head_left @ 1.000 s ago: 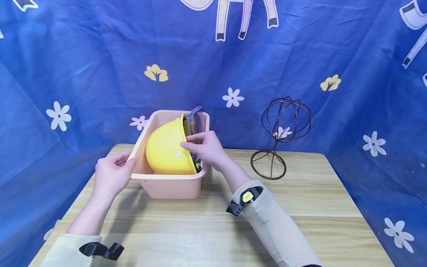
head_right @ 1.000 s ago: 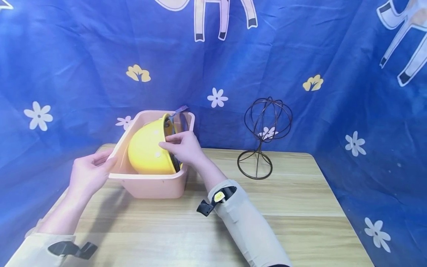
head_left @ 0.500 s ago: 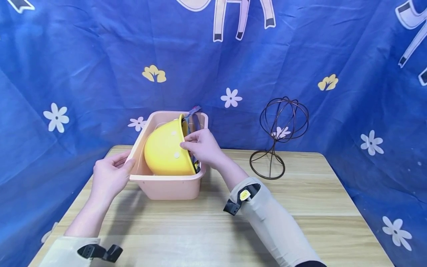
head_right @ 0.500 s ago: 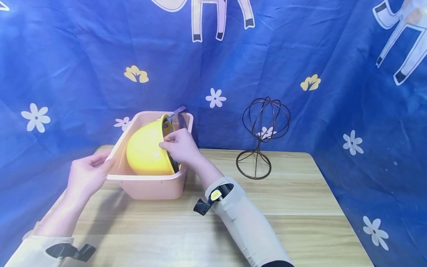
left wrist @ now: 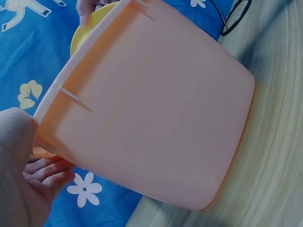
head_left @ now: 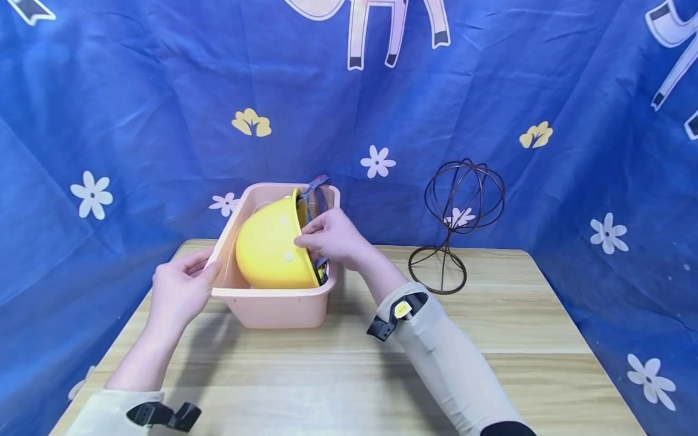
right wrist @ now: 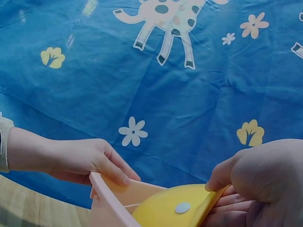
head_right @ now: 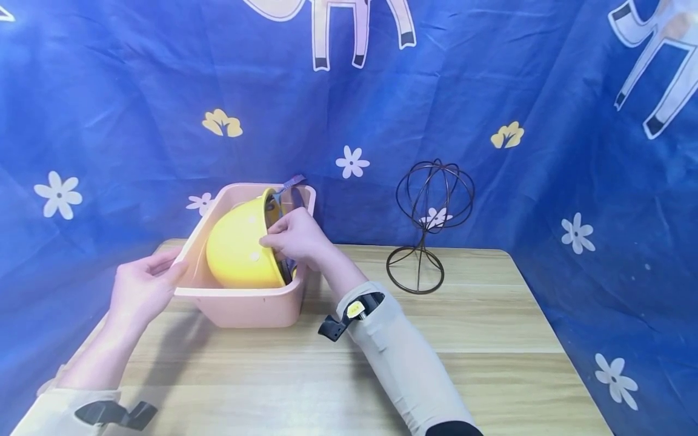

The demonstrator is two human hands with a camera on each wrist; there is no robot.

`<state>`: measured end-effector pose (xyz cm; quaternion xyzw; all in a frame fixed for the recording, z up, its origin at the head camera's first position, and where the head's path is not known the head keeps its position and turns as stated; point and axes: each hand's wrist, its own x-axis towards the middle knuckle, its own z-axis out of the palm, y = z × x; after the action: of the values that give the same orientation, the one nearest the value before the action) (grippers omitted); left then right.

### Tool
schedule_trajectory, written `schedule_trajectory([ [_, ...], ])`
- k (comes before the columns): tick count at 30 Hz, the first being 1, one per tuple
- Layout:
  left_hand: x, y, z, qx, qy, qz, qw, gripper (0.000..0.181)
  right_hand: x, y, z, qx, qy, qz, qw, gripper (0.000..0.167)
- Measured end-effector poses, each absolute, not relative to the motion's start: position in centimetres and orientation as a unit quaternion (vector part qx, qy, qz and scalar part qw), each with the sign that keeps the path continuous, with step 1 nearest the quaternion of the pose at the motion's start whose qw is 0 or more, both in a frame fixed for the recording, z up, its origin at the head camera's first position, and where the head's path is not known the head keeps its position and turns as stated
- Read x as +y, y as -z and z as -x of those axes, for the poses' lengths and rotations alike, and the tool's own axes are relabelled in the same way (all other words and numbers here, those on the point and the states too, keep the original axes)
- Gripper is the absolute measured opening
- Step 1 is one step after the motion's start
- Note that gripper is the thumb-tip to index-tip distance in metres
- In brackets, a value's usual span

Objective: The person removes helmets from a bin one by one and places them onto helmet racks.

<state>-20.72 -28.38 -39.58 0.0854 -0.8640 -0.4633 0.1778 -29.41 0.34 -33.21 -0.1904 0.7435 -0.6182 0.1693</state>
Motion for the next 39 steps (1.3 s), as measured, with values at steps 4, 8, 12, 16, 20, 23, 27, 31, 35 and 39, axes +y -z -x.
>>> schedule_trajectory([
  [4, -28.2, 39.6, 20.7, -0.86, 0.47, -0.085, 0.177, 0.044, 0.4, 33.2, 29.5, 0.743, 0.62, 0.194, 0.165, 0.013],
  [8, -28.1, 39.6, 20.8, -0.858, 0.473, -0.082, 0.181, 0.043, 0.4, 33.2, 29.5, 0.747, 0.616, 0.199, 0.154, 0.011],
  [12, -27.9, 39.7, 20.8, -0.858, 0.474, -0.081, 0.183, 0.043, 0.5, 33.0, 29.2, 0.76, 0.6, 0.214, 0.128, 0.012],
  [16, -27.8, 39.7, 20.7, -0.86, 0.47, -0.082, 0.182, 0.043, 0.8, 32.6, 29.1, 0.77, 0.594, 0.207, 0.109, 0.014],
  [20, -27.8, 39.7, 20.7, -0.862, 0.465, -0.088, 0.183, 0.044, 1.2, 32.2, 29.3, 0.749, 0.632, 0.171, 0.103, 0.012],
  [23, -27.9, 39.9, 20.8, -0.862, 0.462, -0.095, 0.186, 0.044, 1.5, 32.1, 29.6, 0.723, 0.666, 0.146, 0.109, 0.014],
  [27, -28.1, 40.0, 20.8, -0.865, 0.456, -0.097, 0.187, 0.044, 2.0, 31.9, 29.8, 0.701, 0.691, 0.129, 0.122, 0.016],
  [31, -28.2, 40.1, 20.7, -0.866, 0.455, -0.091, 0.185, 0.045, 2.7, 31.6, 29.9, 0.674, 0.719, 0.117, 0.125, 0.018],
  [35, -28.2, 40.0, 20.7, -0.865, 0.458, -0.092, 0.182, 0.045, 3.3, 31.2, 30.0, 0.642, 0.75, 0.105, 0.119, 0.017],
  [39, -28.3, 39.9, 20.8, -0.865, 0.459, -0.098, 0.178, 0.046, 3.7, 30.6, 30.0, 0.613, 0.777, 0.094, 0.106, 0.018],
])
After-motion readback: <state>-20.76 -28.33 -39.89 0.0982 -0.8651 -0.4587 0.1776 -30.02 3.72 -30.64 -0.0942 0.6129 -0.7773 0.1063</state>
